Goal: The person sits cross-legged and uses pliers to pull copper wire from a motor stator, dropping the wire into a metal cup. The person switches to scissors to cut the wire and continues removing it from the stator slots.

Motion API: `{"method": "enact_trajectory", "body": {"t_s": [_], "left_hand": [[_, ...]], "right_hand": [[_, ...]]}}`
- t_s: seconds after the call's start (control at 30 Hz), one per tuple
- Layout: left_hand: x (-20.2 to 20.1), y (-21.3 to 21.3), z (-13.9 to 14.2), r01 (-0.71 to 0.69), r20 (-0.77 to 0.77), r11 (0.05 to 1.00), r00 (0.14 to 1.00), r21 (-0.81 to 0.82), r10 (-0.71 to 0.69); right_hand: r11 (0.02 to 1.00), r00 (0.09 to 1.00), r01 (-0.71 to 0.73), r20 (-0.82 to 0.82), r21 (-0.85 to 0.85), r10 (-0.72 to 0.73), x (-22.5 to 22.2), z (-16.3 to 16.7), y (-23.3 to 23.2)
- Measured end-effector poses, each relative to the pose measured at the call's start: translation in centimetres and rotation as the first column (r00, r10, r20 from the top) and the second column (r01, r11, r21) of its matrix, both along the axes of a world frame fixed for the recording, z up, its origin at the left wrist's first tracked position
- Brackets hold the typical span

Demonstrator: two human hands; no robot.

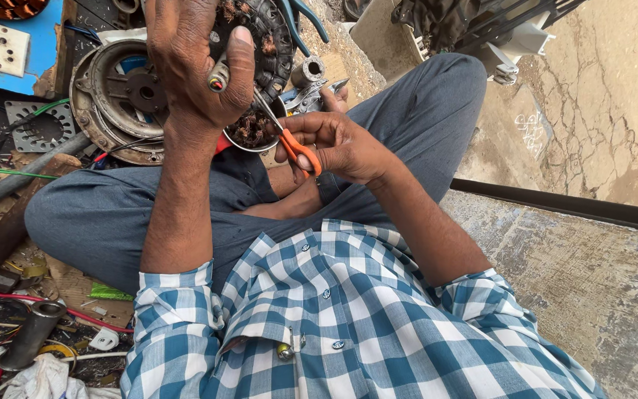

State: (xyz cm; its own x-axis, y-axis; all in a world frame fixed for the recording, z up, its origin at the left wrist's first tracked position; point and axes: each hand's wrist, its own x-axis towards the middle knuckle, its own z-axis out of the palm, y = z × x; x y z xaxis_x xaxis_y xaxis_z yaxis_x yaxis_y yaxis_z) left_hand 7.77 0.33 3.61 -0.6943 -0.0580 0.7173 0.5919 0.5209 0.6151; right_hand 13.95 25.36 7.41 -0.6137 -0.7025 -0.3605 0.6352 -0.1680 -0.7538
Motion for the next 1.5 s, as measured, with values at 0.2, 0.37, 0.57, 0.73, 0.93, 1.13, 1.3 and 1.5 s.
{"method": "enact_trajectory", "body": {"t_s": [0.2, 0.37, 0.57, 0.73, 0.93, 1.13, 1.3, 1.5], "left_hand": [[-0.2, 0.3, -0.4, 0.03, -0.02, 0.996, 0.999, 0.082, -0.028], [-0.2, 0.5, -0.2, 0.024, -0.016, 0.997, 1.0, 0.074, -0.023], [-0.3, 0.3, 0.4, 0.097, -0.11, 0.979, 0.991, 0.179, -0.078], [-0.3, 0.0, 0.8, 0.108, -0.089, 0.974, 0.992, 0.199, -0.092], [0.1, 0.5, 0.6, 0.02, -0.052, 1.0, 0.998, 0.003, -0.02], [0.4, 0.9, 1.1, 0.08, -0.052, 0.992, 0.996, 0.095, -0.075], [0.2, 0.4, 1.2, 0.141, -0.065, 0.962, 0.99, 0.233, -0.129], [0.3, 0.2, 1.6, 0.175, -0.036, 0.93, 0.984, 0.324, -0.173]], "right_hand": [[1.0, 1.0, -0.013, -0.014, -0.005, 0.013, -0.3, 0.4, -0.5], [0.992, 0.998, 0.023, -0.062, 0.122, -0.016, -0.5, 1.3, -1.1], [0.989, 0.977, -0.057, -0.195, 0.14, 0.084, -1.6, 2.3, -0.8], [0.978, 0.97, -0.075, -0.211, 0.195, 0.117, -2.2, 3.3, -0.4], [0.971, 0.988, -0.106, -0.089, 0.215, 0.128, -2.7, 4.8, -0.7], [0.93, 0.967, -0.101, -0.185, 0.352, 0.175, -2.3, 4.9, -0.8], [0.973, 0.963, -0.085, -0.232, 0.216, 0.136, -1.4, 3.2, 0.1], [0.991, 0.968, -0.127, -0.213, 0.044, 0.133, -2.4, 1.0, 0.1]]}}
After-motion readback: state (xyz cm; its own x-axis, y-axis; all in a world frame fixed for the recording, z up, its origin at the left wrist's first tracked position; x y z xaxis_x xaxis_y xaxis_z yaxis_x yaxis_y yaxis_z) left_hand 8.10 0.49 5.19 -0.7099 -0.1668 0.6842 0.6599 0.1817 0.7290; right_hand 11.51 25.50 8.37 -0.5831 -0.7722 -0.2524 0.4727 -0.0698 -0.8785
